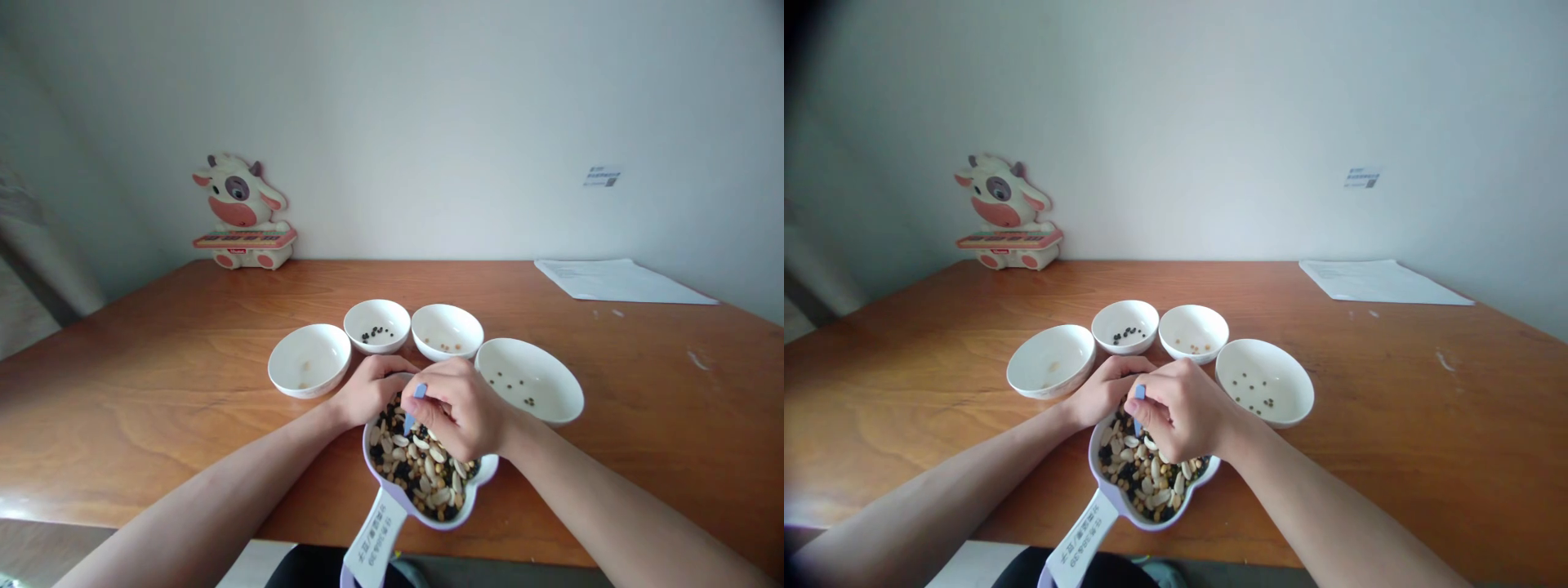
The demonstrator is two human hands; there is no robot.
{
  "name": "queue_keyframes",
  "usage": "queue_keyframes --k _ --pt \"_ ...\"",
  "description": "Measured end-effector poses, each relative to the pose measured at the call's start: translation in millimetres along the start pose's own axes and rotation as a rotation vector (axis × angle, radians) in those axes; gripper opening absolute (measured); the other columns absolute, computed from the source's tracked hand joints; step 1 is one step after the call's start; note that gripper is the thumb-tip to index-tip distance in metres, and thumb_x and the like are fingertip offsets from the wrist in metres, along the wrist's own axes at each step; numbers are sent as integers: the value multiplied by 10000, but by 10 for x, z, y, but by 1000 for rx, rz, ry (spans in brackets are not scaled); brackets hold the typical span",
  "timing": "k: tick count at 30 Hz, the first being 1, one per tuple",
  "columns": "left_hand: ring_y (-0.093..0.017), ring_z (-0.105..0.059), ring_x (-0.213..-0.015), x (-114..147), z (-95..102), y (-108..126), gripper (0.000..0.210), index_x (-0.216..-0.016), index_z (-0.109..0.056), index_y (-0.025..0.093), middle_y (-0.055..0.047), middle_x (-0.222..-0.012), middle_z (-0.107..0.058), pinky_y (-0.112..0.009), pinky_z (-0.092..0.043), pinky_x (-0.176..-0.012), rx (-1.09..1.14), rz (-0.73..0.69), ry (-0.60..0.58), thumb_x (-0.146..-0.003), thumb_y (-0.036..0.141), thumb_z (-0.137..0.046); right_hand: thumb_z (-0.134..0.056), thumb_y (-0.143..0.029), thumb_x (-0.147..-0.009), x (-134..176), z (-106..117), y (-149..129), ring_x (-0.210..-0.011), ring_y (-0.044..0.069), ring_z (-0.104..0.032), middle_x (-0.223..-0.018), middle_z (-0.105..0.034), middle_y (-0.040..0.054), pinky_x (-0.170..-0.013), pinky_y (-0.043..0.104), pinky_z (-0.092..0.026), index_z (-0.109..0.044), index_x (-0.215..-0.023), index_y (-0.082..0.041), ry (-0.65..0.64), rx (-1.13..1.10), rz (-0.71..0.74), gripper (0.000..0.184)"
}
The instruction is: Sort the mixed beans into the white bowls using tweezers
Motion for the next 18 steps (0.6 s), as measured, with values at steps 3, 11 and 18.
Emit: queue_keyframes --k 3,11,18 --pt "-211 -647 -866 -3 4 8 265 -917 -736 111 -80 -944 -740 -298 -501 -809 -3 4 -10 -801 226 -528 -512 -191 -862 12 22 -16 -525 145 -503 -581 -597 22 -530 280 -395 -599 -660 -173 -68 64 12 220" --pt "-239 -642 -967 8 19 -20 293 -962 -727 107 -95 -1024 -730 -332 -488 -886 -33 34 -4 -802 205 -502 -535 -189 -885 28 106 -104 -595 168 -556 -651 -628 47 -564 303 -426 -644 -732 -159 -223 163 -30 190" --pt "-235 -631 -943 7 40 -61 316 -971 -715 113 -79 -995 -723 -333 -479 -856 -48 73 9 -754 192 -498 -541 -99 -865 268 256 -213 -637 169 -565 -720 -652 64 -591 310 -479 -628 -879 -137 35 113 67 96"
Point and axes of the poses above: each hand's wrist, its own x-axis away from the middle knuckle, its own z-axis out of the back of the hand, y = z × x, the point moved 4 cm from there along -x, towards the middle knuckle
